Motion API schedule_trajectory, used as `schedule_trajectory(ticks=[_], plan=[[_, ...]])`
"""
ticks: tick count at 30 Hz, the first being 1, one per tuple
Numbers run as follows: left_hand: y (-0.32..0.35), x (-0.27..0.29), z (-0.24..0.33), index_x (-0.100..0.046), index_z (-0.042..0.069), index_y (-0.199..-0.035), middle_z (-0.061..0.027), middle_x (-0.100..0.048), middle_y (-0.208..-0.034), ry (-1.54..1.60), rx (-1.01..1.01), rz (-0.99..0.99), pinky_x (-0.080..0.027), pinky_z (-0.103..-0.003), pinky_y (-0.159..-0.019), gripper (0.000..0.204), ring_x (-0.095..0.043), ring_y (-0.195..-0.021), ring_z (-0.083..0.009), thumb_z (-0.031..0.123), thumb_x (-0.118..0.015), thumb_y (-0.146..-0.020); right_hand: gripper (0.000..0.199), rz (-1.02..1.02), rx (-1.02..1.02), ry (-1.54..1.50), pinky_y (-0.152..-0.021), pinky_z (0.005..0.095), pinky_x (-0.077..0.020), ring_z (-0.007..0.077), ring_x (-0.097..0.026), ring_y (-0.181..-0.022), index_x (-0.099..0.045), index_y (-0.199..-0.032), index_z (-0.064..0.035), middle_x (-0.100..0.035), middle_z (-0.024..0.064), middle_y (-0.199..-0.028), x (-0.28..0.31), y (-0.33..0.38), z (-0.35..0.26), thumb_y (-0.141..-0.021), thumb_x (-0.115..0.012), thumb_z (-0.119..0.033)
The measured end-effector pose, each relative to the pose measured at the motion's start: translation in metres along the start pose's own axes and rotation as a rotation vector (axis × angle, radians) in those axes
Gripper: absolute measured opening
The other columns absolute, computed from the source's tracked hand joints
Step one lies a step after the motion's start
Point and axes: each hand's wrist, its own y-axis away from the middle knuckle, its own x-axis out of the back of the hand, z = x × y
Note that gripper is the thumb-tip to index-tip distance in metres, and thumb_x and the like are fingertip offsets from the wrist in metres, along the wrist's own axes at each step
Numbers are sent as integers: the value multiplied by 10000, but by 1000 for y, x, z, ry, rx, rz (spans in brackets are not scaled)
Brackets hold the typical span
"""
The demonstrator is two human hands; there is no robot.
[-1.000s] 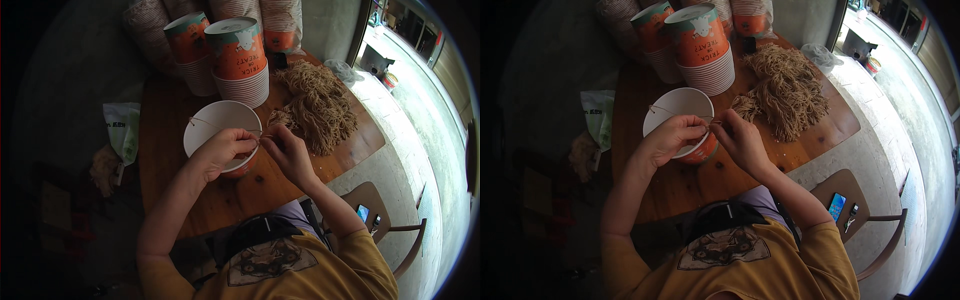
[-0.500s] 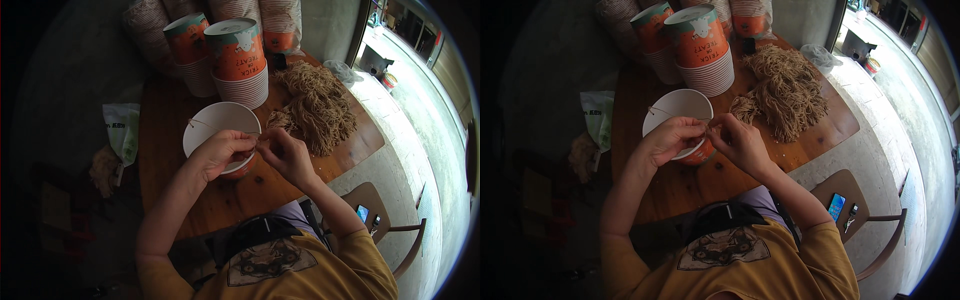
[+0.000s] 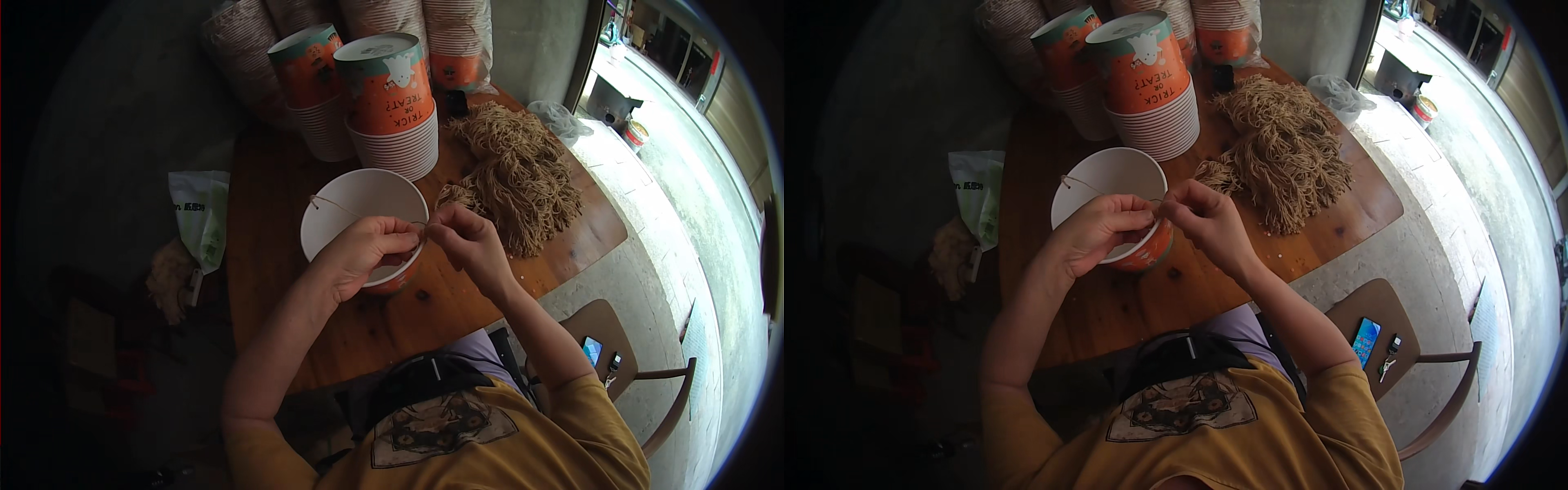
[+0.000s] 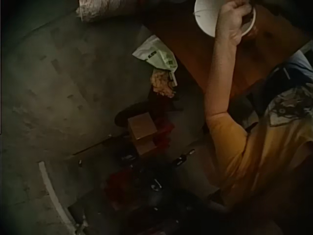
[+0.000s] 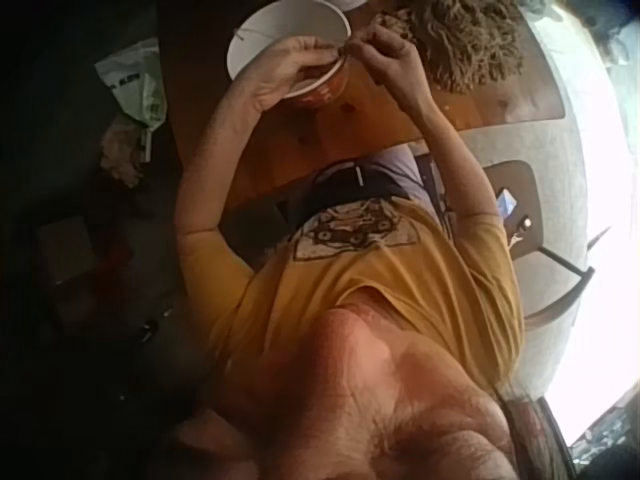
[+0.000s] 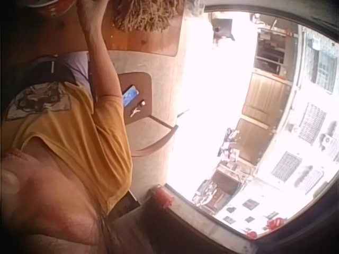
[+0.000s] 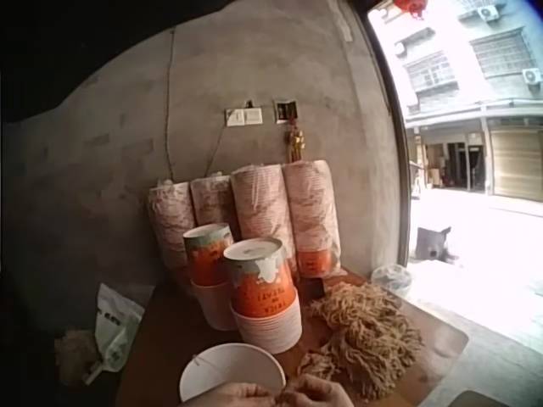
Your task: Tying thin rope handles onto paper popcorn buckets at a workspace.
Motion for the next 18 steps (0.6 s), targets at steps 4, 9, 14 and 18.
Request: schedule_trajectory(ticks=[4, 9, 14, 18], plan=[[2, -8, 2, -604, 17, -1038, -24, -621, -966, -106, -46, 15, -464, -238, -842, 186, -576, -891, -86, 142, -616, -901, 102, -22, -194, -118, -464, 171, -330, 7, -435, -536, -612, -920, -89, -524, -68, -693, 5, -2, -2, -899, -608, -189], [2, -22, -1, -592, 34, -1008, -26, -610, -965, -366, -132, 165, -471, -234, -808, 164, -569, -890, -76, 170, -602, -918, 107, -31, -219, -143, -456, 172, -311, 8, -412, -520, -601, -922, -97, -497, -75, -676, 5, -4, -3, -908, -594, -203], [-3, -19, -10, -562, 24, -1008, -21, -591, -946, -481, -249, 203, -471, -237, -789, 177, -556, -865, -76, 183, -580, -933, 124, -59, -301, -452, -461, 173, -280, -1, -358, -518, -590, -936, -127, -492, -80, -682, 7, -6, 3, -922, -588, -250], [-2, -21, -9, -564, 22, -998, -21, -588, -933, -499, -275, 204, -465, -245, -792, 163, -546, -858, -80, 170, -574, -931, 124, -67, -305, -585, -473, 170, -277, -4, -349, -538, -573, -962, -137, -458, -92, -676, 6, -7, 3, -939, -581, -258]])
